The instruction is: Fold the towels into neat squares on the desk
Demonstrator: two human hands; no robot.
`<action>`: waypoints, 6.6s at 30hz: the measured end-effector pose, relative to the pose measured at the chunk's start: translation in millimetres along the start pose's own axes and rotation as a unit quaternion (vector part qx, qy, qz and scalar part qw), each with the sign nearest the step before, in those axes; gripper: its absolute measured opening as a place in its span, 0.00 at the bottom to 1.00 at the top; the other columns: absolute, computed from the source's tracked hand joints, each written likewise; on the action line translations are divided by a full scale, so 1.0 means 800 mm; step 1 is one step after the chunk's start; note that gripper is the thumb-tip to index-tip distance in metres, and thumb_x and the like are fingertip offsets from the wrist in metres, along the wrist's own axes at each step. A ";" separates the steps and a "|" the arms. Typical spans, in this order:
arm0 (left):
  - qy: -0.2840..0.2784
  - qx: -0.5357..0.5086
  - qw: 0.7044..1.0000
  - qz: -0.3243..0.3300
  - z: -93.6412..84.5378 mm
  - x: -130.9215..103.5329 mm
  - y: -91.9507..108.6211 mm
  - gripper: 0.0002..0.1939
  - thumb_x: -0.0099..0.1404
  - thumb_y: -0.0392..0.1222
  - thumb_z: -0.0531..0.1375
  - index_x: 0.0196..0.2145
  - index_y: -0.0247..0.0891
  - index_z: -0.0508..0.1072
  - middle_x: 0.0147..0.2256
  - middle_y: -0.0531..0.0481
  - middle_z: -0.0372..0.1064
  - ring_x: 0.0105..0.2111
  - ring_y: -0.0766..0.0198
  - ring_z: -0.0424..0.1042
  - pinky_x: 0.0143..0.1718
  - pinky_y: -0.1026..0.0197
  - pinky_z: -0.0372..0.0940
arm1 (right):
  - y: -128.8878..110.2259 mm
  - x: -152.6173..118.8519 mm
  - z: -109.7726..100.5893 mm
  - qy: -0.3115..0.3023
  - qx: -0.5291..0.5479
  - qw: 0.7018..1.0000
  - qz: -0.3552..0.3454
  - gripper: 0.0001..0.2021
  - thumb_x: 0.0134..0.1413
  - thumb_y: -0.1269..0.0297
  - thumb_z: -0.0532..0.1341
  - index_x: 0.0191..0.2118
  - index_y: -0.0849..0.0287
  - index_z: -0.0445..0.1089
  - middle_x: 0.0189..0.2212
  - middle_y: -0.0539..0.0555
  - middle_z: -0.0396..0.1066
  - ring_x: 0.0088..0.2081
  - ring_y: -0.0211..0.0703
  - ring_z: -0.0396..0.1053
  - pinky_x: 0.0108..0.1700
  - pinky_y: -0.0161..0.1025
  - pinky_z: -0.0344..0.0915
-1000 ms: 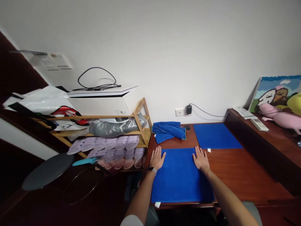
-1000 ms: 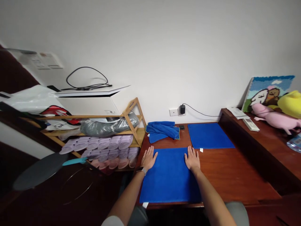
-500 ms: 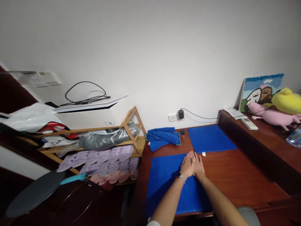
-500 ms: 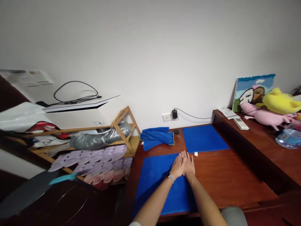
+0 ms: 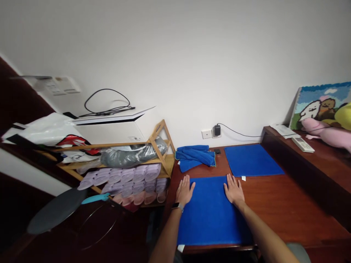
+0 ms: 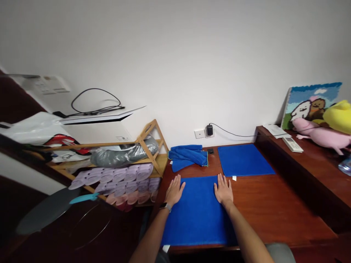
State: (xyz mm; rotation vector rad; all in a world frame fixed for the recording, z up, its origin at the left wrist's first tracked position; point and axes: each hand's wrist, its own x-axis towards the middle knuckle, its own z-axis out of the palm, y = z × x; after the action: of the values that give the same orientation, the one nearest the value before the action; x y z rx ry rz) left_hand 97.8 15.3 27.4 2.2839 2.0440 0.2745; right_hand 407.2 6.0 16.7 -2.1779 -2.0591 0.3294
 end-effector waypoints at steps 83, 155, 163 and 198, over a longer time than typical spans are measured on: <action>0.065 0.022 0.996 0.056 -0.015 -0.092 0.072 0.36 0.78 0.58 0.39 0.75 0.36 0.50 0.73 0.41 0.50 0.74 0.51 0.48 0.74 0.42 0.46 | 0.016 -0.141 -0.015 -0.020 0.035 0.998 -0.043 0.36 0.72 0.47 0.37 0.77 0.61 0.39 0.77 0.50 0.38 0.77 0.45 0.35 0.76 0.49 0.31; 0.137 0.039 0.989 0.035 0.014 -0.240 -0.001 0.36 0.78 0.59 0.45 0.74 0.35 0.51 0.71 0.39 0.56 0.71 0.50 0.57 0.69 0.42 0.57 | 0.039 -0.233 0.030 0.071 -0.013 0.996 -0.052 0.35 0.73 0.45 0.39 0.76 0.60 0.45 0.75 0.53 0.46 0.76 0.51 0.42 0.75 0.55 0.39; 0.126 -0.005 0.984 0.128 -0.018 -0.227 0.101 0.33 0.80 0.54 0.44 0.76 0.39 0.46 0.72 0.42 0.53 0.72 0.52 0.54 0.71 0.42 0.55 | 0.037 -0.233 0.030 0.080 -0.016 0.995 -0.063 0.33 0.73 0.47 0.39 0.76 0.57 0.43 0.75 0.50 0.44 0.76 0.50 0.41 0.75 0.57 0.40; 0.177 0.046 0.983 0.002 0.032 -0.260 0.013 0.38 0.78 0.59 0.41 0.74 0.31 0.51 0.70 0.36 0.58 0.71 0.49 0.57 0.70 0.42 0.56 | 0.015 -0.248 0.027 0.065 -0.009 0.998 -0.021 0.34 0.73 0.47 0.39 0.76 0.58 0.46 0.75 0.51 0.45 0.76 0.52 0.41 0.75 0.58 0.37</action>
State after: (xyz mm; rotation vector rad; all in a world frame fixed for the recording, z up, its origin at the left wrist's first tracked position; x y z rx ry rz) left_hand 90.7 -190.3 -14.4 2.4407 2.2510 0.6435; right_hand 404.1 -193.6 7.5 -2.1027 -2.0425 0.1605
